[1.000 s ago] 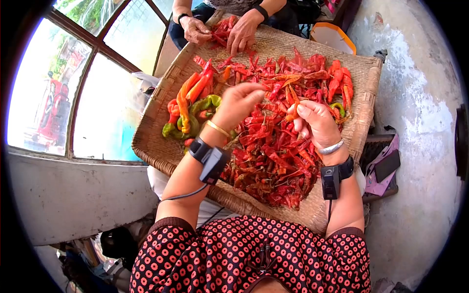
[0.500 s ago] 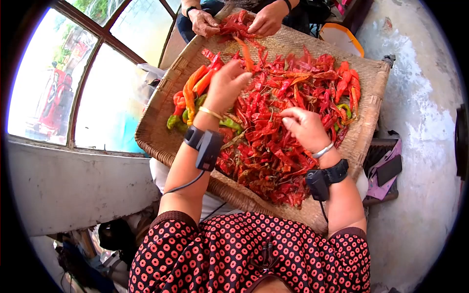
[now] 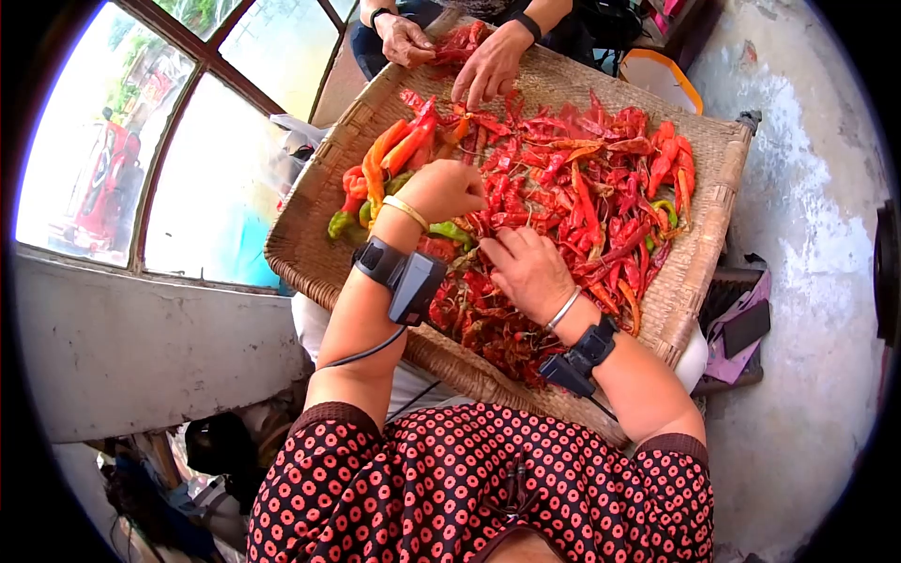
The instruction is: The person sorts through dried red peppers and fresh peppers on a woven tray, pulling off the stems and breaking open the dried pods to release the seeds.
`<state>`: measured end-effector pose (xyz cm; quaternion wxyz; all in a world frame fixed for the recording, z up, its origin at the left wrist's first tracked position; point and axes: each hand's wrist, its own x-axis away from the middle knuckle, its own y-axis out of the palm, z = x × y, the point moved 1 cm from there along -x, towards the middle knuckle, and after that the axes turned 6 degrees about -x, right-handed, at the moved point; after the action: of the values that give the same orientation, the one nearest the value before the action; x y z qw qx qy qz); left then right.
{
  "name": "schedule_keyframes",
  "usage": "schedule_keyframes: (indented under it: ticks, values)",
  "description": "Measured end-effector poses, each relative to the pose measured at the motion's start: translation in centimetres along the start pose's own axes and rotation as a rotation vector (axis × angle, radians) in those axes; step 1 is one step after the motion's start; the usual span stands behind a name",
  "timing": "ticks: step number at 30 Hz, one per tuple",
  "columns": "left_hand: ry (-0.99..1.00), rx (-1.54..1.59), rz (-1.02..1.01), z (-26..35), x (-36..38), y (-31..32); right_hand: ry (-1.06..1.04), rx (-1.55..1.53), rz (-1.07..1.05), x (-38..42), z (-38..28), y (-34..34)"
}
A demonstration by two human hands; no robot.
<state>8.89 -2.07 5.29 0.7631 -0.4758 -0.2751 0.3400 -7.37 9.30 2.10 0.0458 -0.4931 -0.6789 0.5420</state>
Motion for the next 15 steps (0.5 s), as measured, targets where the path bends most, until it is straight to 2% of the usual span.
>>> schedule_keyframes:
  ticks: [1, 2, 4, 8, 10, 12, 15]
  values:
    - [0.015, -0.017, -0.095, 0.2, 0.0, -0.3, 0.077, 0.019, -0.074, 0.3, 0.7, 0.3]
    - [0.014, -0.019, -0.092, 0.2, 0.0, -0.4, 0.155, 0.037, -0.147, 0.6, 1.4, 0.3]
    - [0.036, -0.127, -0.181, 0.2, 0.1, -0.5, 0.133, 0.046, -0.147, 0.7, 2.1, -0.1]
    - [0.052, -0.145, -0.169, 0.9, 0.5, -1.8, 0.134, 0.039, -0.227, 0.7, 2.7, -1.1]
    - [0.013, -0.306, -0.290, 1.4, 1.1, -1.6, 0.202, -0.154, -0.102, 0.9, 3.7, -1.5]
    - [-0.038, -0.446, -0.430, 1.5, 2.5, 0.0, 0.386, -0.415, -0.042, 0.6, 4.1, -3.1]
    - [-0.006, -0.581, -0.183, 1.9, 5.2, 1.8, 0.553, -0.678, 0.045, 0.5, 4.7, -4.3]
